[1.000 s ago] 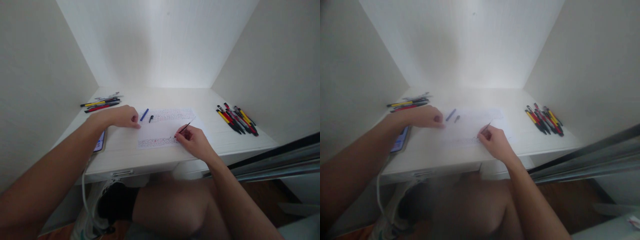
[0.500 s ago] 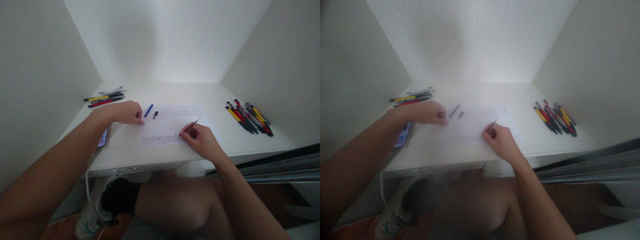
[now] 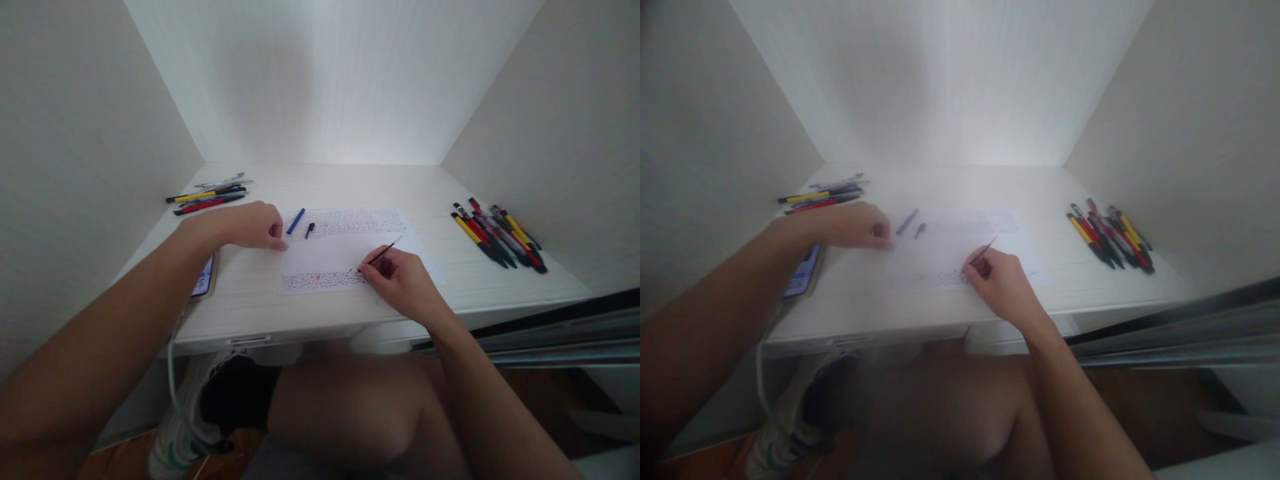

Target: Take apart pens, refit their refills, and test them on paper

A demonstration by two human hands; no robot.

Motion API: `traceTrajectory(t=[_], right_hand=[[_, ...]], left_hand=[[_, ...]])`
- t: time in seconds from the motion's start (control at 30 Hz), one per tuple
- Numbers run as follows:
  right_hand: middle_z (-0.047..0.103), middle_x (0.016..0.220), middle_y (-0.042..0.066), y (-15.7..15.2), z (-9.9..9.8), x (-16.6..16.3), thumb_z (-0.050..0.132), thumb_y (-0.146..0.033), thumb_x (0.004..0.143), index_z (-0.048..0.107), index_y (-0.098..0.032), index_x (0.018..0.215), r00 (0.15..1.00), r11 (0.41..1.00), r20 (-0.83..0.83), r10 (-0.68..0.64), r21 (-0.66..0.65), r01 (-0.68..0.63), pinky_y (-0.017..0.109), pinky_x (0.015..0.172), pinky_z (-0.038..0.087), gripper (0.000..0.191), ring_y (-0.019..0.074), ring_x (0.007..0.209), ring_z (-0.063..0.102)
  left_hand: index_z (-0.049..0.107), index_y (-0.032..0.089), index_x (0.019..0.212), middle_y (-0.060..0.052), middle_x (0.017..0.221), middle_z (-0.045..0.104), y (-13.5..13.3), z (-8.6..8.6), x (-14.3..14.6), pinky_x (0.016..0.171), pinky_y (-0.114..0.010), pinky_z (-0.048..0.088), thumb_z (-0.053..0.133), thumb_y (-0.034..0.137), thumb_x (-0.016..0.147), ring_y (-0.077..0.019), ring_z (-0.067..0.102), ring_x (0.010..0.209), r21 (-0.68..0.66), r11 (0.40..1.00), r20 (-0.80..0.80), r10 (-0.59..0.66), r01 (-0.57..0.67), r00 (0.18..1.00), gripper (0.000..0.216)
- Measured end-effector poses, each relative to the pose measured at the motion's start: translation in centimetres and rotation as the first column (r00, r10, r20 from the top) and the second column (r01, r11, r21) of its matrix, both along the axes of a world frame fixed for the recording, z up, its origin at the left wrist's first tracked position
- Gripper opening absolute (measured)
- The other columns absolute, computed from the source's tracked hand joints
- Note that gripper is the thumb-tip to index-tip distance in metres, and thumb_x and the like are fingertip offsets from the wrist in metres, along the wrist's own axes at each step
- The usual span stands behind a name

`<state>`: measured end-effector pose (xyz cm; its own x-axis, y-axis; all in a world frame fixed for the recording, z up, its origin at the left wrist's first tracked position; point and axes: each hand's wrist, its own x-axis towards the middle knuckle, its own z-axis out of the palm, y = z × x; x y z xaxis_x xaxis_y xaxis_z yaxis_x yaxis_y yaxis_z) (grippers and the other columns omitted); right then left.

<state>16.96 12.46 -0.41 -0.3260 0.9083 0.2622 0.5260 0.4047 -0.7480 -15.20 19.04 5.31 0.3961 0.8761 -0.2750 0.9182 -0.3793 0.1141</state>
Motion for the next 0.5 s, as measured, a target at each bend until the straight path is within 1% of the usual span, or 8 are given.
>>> traceTrajectory(t=[0.1,0.17,0.23,0.3,0.4,0.5], right_hand=[[0.072,0.081,0.005,0.2,0.0,0.2,0.069,-0.03,0.088,0.072,-0.017,0.088,0.989,0.999,-0.146,-0.018,-0.034,0.013,0.031,0.062,0.05,0.013,0.0176,0.069,0.065],[0.072,0.079,0.006,0.3,0.1,0.3,0.072,-0.034,0.087,0.071,-0.017,0.088,0.957,0.996,-0.285,-0.06,-0.078,0.04,0.031,0.064,0.052,0.018,0.0186,0.071,0.067],[0.073,0.078,0.007,0.3,0.2,0.4,0.075,-0.037,0.085,0.07,-0.017,0.088,0.92,0.991,-0.381,-0.089,-0.124,0.044,0.031,0.066,0.054,0.021,0.0192,0.072,0.069],[0.074,0.08,0.008,0.2,0.3,0.4,0.076,-0.038,0.085,0.068,-0.017,0.088,0.904,0.987,-0.417,-0.091,-0.16,0.026,0.031,0.066,0.055,0.023,0.0194,0.072,0.07],[0.075,0.085,0.009,-0.1,0.6,0.0,0.076,-0.04,0.085,0.066,-0.017,0.088,0.894,0.982,-0.439,-0.092,-0.189,0.008,0.032,0.065,0.056,0.025,0.0198,0.073,0.071],[0.074,0.082,0.008,0.7,1.4,-0.6,0.077,-0.039,0.082,0.065,-0.017,0.088,0.903,0.982,-0.421,-0.088,-0.191,0.006,0.032,0.065,0.057,0.026,0.0195,0.07,0.07]], left_hand=[[0.072,0.018,0.082,-0.006,0.084,0.072,-0.6,0.7,0.7,0.065,-0.028,0.036,0.065,0.045,0.08,-0.0162,0.058,0.068,-0.012,1.0,-0.028,0.005,-0.006,1.0,0.027],[0.071,0.017,0.08,-0.006,0.082,0.071,-1.2,1.5,1.4,0.064,-0.027,0.036,0.064,0.043,0.082,-0.0155,0.057,0.067,-0.037,0.999,-0.052,0.021,-0.023,0.998,0.027],[0.07,0.016,0.077,-0.006,0.079,0.07,-1.8,2.0,2.0,0.062,-0.027,0.034,0.063,0.045,0.083,-0.0154,0.055,0.066,-0.064,0.997,-0.071,0.043,-0.047,0.997,0.03],[0.07,0.016,0.076,-0.006,0.078,0.07,-2.1,2.2,2.2,0.06,-0.028,0.034,0.065,0.051,0.081,-0.0157,0.054,0.064,-0.085,0.995,-0.07,0.052,-0.058,0.996,0.035],[0.071,0.017,0.078,-0.006,0.08,0.069,-1.9,1.7,1.9,0.061,-0.029,0.035,0.069,0.058,0.075,-0.0163,0.054,0.065,-0.081,0.995,-0.038,0.052,-0.055,0.998,0.041],[0.071,0.018,0.082,-0.007,0.084,0.07,-1.6,1.2,1.6,0.061,-0.029,0.036,0.07,0.062,0.073,-0.0165,0.055,0.066,-0.071,0.995,-0.018,0.068,-0.069,0.998,0.046]])
